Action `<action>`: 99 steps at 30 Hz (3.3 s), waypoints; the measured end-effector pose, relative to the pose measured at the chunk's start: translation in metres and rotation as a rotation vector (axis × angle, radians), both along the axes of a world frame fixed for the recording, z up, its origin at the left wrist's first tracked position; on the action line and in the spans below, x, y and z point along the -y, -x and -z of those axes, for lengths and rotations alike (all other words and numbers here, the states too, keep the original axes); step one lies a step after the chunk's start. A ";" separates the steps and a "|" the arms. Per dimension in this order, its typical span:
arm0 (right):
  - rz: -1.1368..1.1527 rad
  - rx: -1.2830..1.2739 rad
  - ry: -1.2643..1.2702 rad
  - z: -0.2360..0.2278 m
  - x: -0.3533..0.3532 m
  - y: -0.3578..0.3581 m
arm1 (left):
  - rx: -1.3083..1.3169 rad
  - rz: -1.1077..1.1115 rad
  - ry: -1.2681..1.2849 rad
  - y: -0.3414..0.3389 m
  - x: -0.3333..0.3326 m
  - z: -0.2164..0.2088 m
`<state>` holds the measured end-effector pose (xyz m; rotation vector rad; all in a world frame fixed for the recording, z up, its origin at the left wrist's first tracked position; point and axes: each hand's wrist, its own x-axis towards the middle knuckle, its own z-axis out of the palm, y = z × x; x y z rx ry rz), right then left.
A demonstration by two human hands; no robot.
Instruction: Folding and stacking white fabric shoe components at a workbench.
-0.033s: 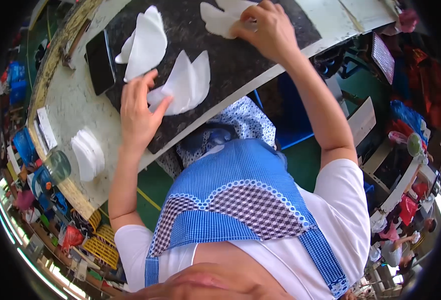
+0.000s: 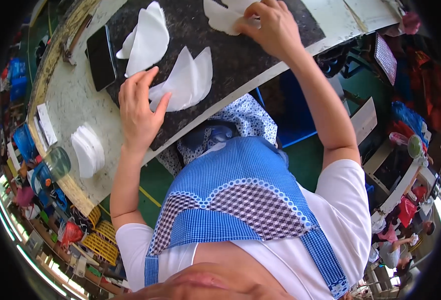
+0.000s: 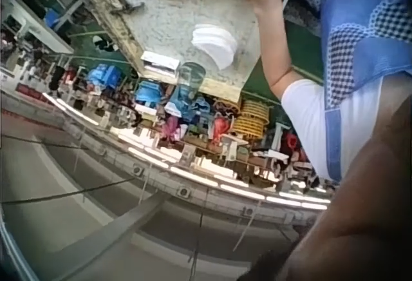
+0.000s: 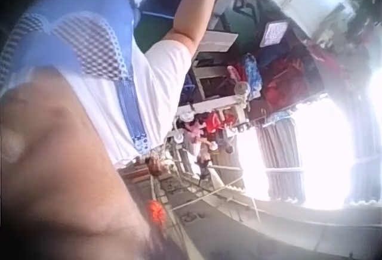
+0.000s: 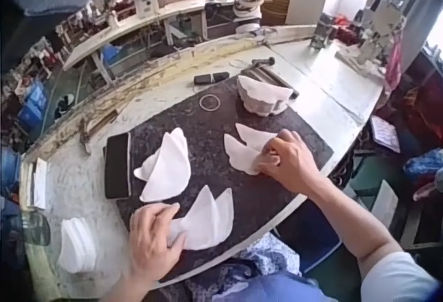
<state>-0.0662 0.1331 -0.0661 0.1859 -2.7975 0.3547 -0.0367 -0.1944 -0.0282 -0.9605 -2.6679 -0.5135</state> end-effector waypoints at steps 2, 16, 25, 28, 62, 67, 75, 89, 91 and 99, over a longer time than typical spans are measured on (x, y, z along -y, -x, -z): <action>-0.024 0.023 -0.003 -0.007 0.003 0.004 | -0.045 0.178 -0.073 -0.014 0.005 0.017; -0.002 0.268 1.159 -0.058 0.029 -0.025 | 0.114 0.378 -0.192 -0.031 0.007 0.030; -0.481 0.506 1.341 -0.078 0.085 -0.049 | 0.880 0.065 -0.809 -0.014 -0.030 -0.043; -0.450 0.631 1.394 -0.081 0.084 -0.048 | 0.888 0.040 -0.748 -0.013 -0.031 -0.045; 0.443 -0.283 0.844 0.025 -0.010 -0.111 | 1.527 0.364 -2.000 -0.031 -0.053 -0.051; 0.218 0.014 0.350 0.029 -0.024 -0.156 | 1.649 0.297 -1.911 -0.017 -0.014 -0.028; -0.465 0.976 1.229 -0.040 0.089 -0.128 | 0.716 0.213 -0.590 -0.086 -0.007 -0.022; -0.393 0.785 0.580 -0.032 0.090 -0.007 | 0.842 -0.316 -0.812 -0.035 0.005 0.014; -0.362 0.843 0.545 -0.030 0.091 -0.006 | 0.827 -0.316 -0.791 -0.034 0.005 0.022; -0.434 0.375 0.154 -0.009 0.097 -0.019 | 0.541 -0.402 0.145 -0.013 0.001 -0.004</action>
